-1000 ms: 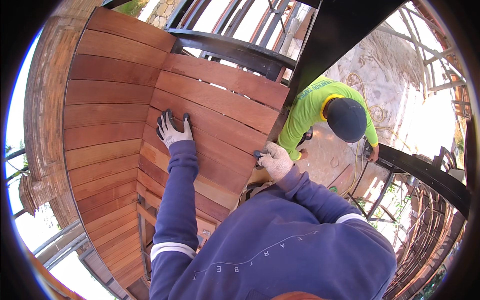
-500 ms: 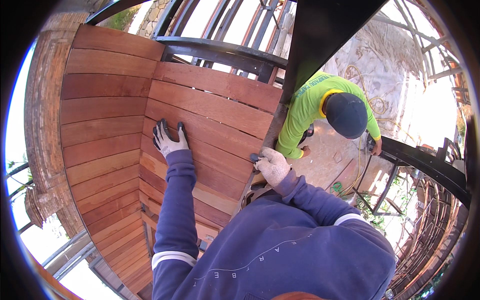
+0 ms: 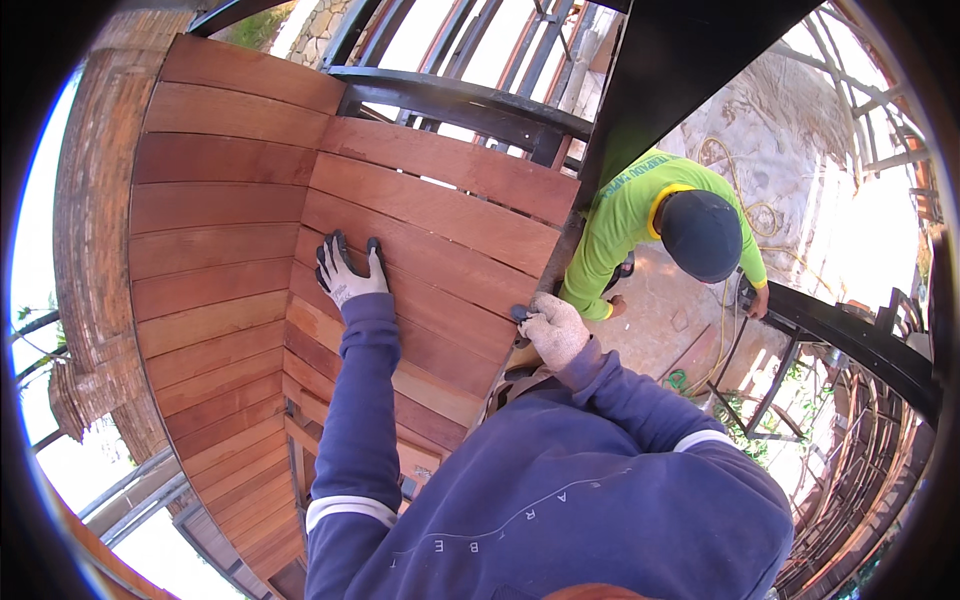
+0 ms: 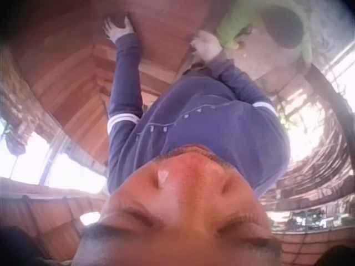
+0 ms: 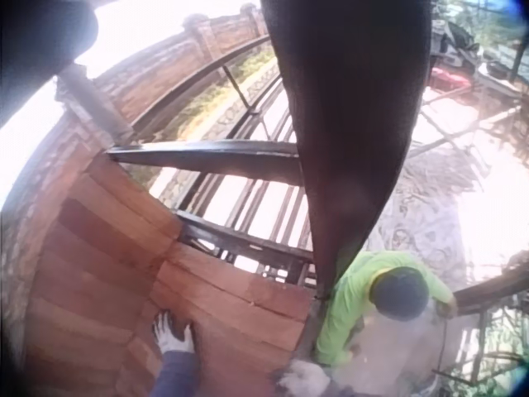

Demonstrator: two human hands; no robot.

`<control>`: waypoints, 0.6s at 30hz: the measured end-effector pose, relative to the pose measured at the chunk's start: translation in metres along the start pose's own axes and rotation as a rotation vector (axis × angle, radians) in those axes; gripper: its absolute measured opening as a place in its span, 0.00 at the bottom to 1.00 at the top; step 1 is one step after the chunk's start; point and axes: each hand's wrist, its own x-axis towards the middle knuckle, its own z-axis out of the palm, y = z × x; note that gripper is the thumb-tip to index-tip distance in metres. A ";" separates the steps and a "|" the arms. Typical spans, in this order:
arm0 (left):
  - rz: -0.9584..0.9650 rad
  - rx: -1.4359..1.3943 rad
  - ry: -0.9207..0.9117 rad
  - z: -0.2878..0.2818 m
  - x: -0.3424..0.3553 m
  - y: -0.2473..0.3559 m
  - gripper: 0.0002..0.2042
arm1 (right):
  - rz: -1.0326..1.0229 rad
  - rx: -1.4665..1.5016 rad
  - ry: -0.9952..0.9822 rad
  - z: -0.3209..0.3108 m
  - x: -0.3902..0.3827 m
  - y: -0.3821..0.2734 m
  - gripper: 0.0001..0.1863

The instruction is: The person positions and aligns wooden planks onto a curved metal frame to construct a bench, using a drill to secure them.

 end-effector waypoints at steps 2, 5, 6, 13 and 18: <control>-0.010 -0.010 -0.002 0.000 0.001 0.001 0.30 | 0.035 0.101 0.007 0.001 -0.003 -0.009 0.06; -0.012 -0.037 0.010 0.000 0.001 0.003 0.31 | -0.028 0.181 0.007 0.000 -0.008 -0.011 0.05; 0.008 -0.002 0.058 0.000 0.000 0.004 0.29 | -0.068 0.194 0.008 -0.002 -0.009 -0.010 0.04; -0.044 -0.124 0.091 0.001 0.000 0.004 0.29 | 0.073 0.104 -0.243 -0.001 -0.024 -0.009 0.02; -0.058 -0.309 0.112 0.001 0.001 -0.016 0.29 | 0.242 0.109 -0.229 0.011 -0.024 -0.009 0.04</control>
